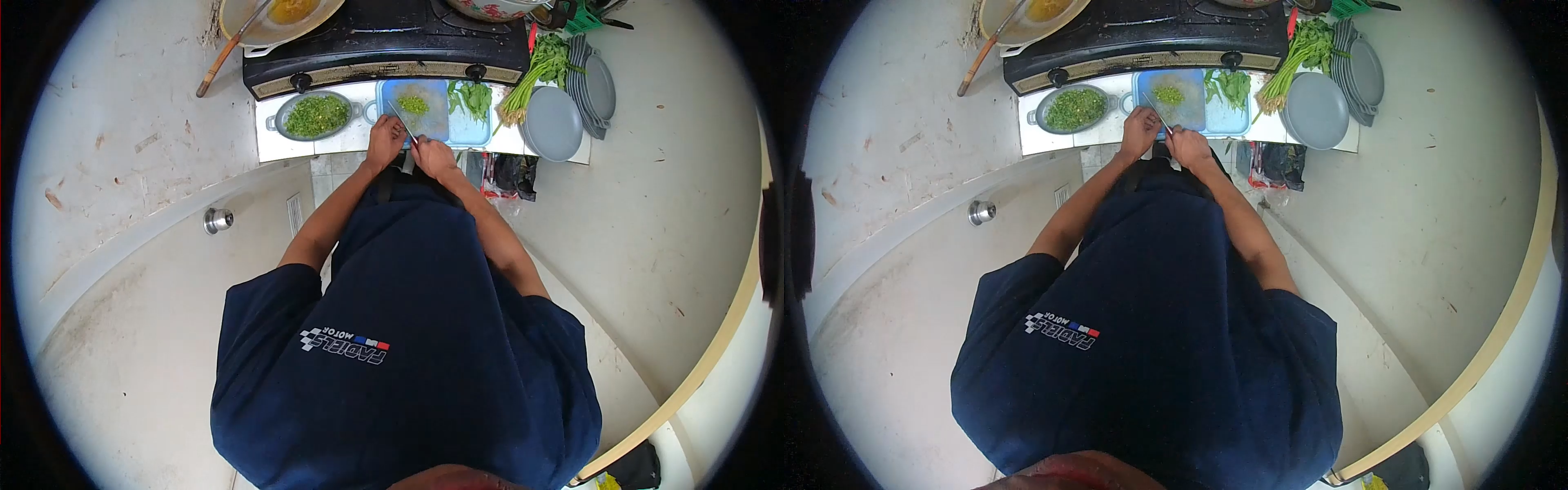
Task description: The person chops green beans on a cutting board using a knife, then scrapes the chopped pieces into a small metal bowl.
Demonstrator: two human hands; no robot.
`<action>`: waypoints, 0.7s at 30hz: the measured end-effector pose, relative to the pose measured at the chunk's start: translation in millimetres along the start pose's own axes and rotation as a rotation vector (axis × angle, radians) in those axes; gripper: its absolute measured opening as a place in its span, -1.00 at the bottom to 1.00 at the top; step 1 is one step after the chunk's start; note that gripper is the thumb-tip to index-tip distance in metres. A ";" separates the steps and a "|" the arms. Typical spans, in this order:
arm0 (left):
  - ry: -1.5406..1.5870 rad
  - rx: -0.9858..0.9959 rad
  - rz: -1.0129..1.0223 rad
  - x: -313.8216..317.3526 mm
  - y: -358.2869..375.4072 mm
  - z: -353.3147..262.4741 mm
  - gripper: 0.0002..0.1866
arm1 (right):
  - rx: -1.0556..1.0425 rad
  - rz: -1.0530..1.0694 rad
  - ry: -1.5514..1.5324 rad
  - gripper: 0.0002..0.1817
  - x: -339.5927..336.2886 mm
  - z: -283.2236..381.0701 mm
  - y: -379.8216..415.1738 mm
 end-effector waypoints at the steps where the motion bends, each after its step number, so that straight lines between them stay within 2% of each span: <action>1: 0.002 -0.001 0.002 0.3 0.3 0.9 -0.87 | 0.002 -0.002 0.001 -0.57 -0.7 -1.0 1.7; 8: -0.004 -0.041 0.006 0.0 0.0 2.2 -0.85 | 0.018 0.029 0.020 -0.55 1.3 -4.2 9.5; 12: -0.021 -0.007 0.019 1.1 -0.5 3.7 -0.86 | 0.001 -0.002 -0.007 -0.53 2.8 -2.2 -5.4; 14: 0.059 -0.004 -0.011 -0.4 0.9 3.0 -0.88 | 0.020 0.006 -0.017 -0.53 1.4 -3.1 -3.6; 21: 0.023 0.011 0.003 1.4 1.6 4.4 -0.91 | 0.027 0.058 -0.023 -0.54 -1.9 -6.3 13.0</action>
Point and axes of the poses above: each hand's wrist, its own y-axis away from the middle knuckle, its own x-axis out of the palm, z = x × y, the point moved 6 cm from there along -y, towards the middle knuckle, and after that the axes turned 4 degrees about x, right-handed, at the moved point
